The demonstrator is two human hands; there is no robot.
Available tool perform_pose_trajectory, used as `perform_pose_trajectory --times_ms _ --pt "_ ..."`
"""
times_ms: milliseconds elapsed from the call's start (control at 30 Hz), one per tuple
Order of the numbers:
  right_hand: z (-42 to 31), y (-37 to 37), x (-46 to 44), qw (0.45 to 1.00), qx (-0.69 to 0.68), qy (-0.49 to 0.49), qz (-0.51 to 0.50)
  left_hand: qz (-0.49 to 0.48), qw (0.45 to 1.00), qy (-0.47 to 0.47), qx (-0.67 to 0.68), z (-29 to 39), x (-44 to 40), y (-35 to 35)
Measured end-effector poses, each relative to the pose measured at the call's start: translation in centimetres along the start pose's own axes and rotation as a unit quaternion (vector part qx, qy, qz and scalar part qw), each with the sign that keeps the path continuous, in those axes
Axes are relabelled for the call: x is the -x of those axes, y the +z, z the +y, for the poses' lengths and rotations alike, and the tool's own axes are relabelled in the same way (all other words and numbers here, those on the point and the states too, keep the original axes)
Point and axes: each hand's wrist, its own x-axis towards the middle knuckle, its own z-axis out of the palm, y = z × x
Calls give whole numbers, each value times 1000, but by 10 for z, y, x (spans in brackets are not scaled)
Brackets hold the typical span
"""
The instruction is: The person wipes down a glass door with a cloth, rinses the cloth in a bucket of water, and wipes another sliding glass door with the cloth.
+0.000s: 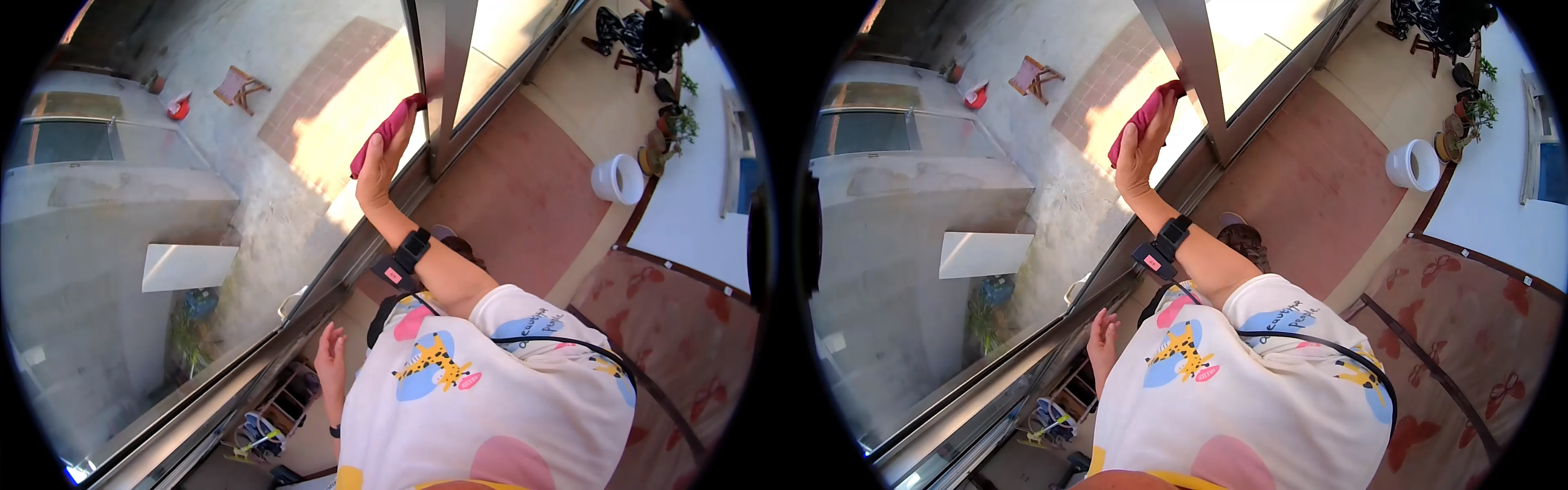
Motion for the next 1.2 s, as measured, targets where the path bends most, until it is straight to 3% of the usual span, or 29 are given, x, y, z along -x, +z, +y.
perform_pose_trajectory --times_ms 33,67,233,333,367,467,533,600,667,733,767,800,967,1067,1200 --pt "39 -6 -3 996 4 91 23 9 1000 -1 8 4 2 1" --pt "54 -6 -4 996 34 71 40 17 1000 1 17 8 2 2" --pt "156 -35 -54 936 -103 328 72 47 999 8 7 -1 10 -4" --pt "181 -32 -57 910 -173 364 97 66 998 2 18 -16 18 -8" --pt "186 -37 -63 900 -177 394 58 64 998 -9 13 -25 21 -11" --pt "139 -22 -36 896 -149 411 77 51 999 -14 10 -30 13 -12" --pt "12 -5 -6 946 -97 301 63 43 999 -15 3 -28 10 -13" --pt "5 -1 -12 976 -90 193 44 41 999 -15 -6 -19 5 -16" --pt "6 -6 -27 982 -92 158 47 45 999 -21 -6 -14 -3 -15" --pt "31 -7 -32 964 -102 232 76 38 999 8 22 -21 -6 -16" --pt "49 -2 -38 963 -114 209 126 38 999 7 23 -19 -11 -15" --pt "121 -22 -53 919 -164 345 97 42 999 10 18 -19 -5 -10" --pt "170 -18 12 870 -168 444 135 50 998 3 24 -30 8 -8" --pt "121 -2 69 838 -131 505 158 75 997 4 24 -41 15 -12" --pt "36 6 74 853 -139 493 100 93 995 -8 31 -51 26 -19"
